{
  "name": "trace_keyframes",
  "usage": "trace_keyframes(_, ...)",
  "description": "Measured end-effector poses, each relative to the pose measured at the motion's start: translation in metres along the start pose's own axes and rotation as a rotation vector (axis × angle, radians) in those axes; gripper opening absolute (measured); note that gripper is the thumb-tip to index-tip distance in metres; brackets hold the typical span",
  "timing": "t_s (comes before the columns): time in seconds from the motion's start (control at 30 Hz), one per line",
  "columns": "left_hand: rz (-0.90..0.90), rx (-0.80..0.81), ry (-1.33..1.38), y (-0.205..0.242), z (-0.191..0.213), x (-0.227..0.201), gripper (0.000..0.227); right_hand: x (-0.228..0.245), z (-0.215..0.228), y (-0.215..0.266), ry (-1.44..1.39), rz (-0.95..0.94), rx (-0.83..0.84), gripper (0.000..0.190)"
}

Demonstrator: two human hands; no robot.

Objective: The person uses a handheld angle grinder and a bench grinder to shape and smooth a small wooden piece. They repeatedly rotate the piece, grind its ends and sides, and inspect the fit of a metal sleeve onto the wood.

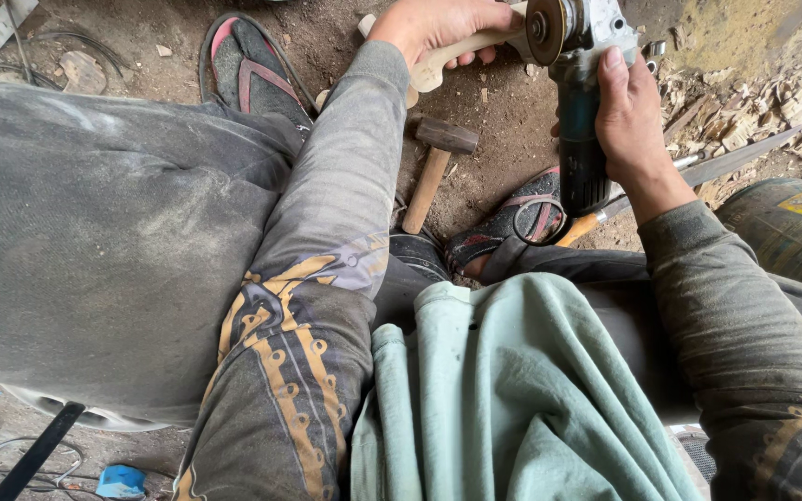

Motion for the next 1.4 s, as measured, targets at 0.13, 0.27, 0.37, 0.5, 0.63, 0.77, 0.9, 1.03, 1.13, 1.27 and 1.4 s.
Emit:
trace_keyframes(0.13, 0.027, 0.004, 0.012, -0.006, 0.000, 0.006, 0.025, 0.000, 0.000, 0.000, -0.004, 0.003, 0.004, 0.067)
trace_keyframes(0.27, -0.043, 0.154, 0.053, -0.020, 0.000, 0.011, 0.022, 0.006, 0.003, 0.003, -0.062, 0.045, 0.016, 0.068)
trace_keyframes(0.37, -0.058, 0.143, 0.109, -0.024, 0.003, 0.019, 0.021, 0.010, 0.006, 0.003, -0.091, 0.054, 0.033, 0.068)
trace_keyframes(0.5, -0.007, 0.101, 0.004, -0.027, 0.007, 0.021, 0.023, 0.011, 0.005, 0.003, -0.033, 0.086, 0.022, 0.065)
trace_keyframes(0.63, 0.070, 0.068, -0.029, -0.029, 0.009, 0.024, 0.029, 0.005, 0.002, 0.003, -0.011, 0.060, 0.013, 0.059)
trace_keyframes(0.77, -0.009, 0.111, -0.054, -0.029, 0.010, 0.018, 0.026, 0.003, 0.001, 0.001, -0.006, 0.044, 0.002, 0.055)
trace_keyframes(0.9, -0.001, 0.170, -0.028, -0.031, 0.010, 0.019, 0.027, 0.003, 0.001, -0.001, 0.000, 0.033, -0.012, 0.054)
trace_keyframes(1.03, 0.019, 0.127, 0.044, -0.034, 0.010, 0.022, 0.022, 0.003, 0.000, 0.001, -0.004, 0.048, -0.002, 0.055)
trace_keyframes(1.13, 0.027, 0.153, 0.053, -0.034, 0.009, 0.022, 0.023, 0.003, 0.000, 0.001, 0.018, 0.026, -0.021, 0.056)
trace_keyframes(1.27, 0.051, 0.141, 0.042, -0.033, 0.010, 0.021, 0.023, 0.003, -0.001, 0.000, 0.023, 0.034, -0.014, 0.057)
trace_keyframes(1.4, 0.041, 0.134, 0.033, -0.031, 0.009, 0.022, 0.024, 0.002, 0.000, 0.001, 0.022, 0.018, -0.015, 0.058)
Point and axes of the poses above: each hand's wrist, its own y-axis away from the middle knuckle, its own z-axis out of the back of the hand, x = y × z, the point moved 5 cm from there along -y, towards the middle knuckle, and after that the axes turned 6 degrees about z, right-handed, at the moved point
